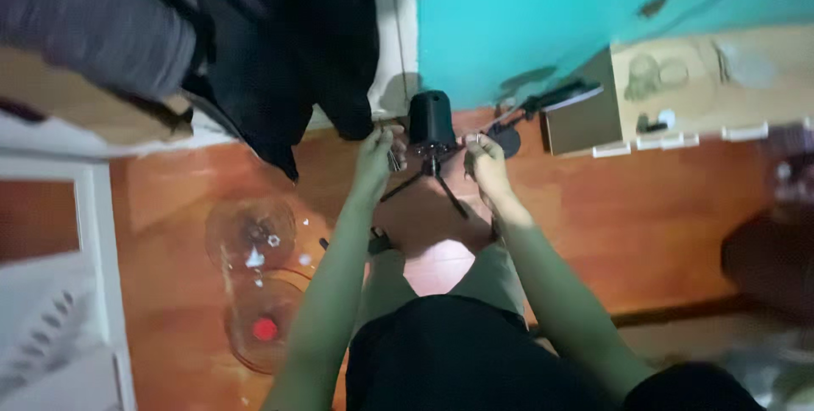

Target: The person kneels on the floor and uses a small metal tool to adjust and tighten screws on the back of a black standing fan. They repeatedly rotate the fan head and manipulate the tool to secure components.

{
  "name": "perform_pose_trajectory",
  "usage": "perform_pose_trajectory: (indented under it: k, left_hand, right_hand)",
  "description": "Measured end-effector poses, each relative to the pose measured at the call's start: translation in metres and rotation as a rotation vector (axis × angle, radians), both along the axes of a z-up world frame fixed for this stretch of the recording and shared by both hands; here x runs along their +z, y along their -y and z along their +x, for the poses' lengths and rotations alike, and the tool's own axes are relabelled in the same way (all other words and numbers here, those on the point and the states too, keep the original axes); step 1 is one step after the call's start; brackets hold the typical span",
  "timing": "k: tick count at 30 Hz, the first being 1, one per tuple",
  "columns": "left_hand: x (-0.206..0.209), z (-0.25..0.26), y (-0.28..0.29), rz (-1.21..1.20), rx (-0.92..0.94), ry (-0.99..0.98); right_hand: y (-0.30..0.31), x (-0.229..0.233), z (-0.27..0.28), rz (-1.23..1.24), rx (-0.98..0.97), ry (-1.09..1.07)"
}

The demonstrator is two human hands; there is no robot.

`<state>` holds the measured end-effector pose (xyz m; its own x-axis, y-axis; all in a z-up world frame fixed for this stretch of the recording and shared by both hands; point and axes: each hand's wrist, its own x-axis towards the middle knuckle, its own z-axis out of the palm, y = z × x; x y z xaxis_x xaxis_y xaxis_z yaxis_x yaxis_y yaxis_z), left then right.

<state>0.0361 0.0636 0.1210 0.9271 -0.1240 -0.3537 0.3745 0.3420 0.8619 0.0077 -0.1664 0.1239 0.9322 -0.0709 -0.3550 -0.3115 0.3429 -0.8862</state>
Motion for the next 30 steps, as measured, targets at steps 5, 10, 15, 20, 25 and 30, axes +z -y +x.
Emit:
perform_pose_trajectory:
  k: [5,10,15,20,25,30]
  left_hand:
    - [-0.02,0.013,-0.02,0.045,-0.172,-0.191]
    - [-0.016,0.035,-0.012,0.181,-0.282,-0.231]
    - [-0.007,0.051,0.003,-0.019,-0.403,-0.189]
    - [-0.002,0.044,0.005,0.232,-0.568,0.013]
    - [0.009,0.032,-0.003,0.291,-0.608,0.114]
    - [0.015,0.029,-0.012,0.364,-0.608,0.225]
  right_hand:
    - [-0.038,-0.015,-0.048,-0.028,-0.184,-0.166]
    - [-0.059,-0.024,-0.07,-0.115,-0.272,-0.211]
    - [-0.061,-0.026,-0.07,-0.155,-0.316,-0.17]
    - [-0.062,-0.012,-0.058,0.127,-0.353,-0.093]
    - [-0.06,0.008,-0.058,0.145,-0.284,-0.006]
    - [-0.063,0.008,-0.054,0.145,-0.284,0.072]
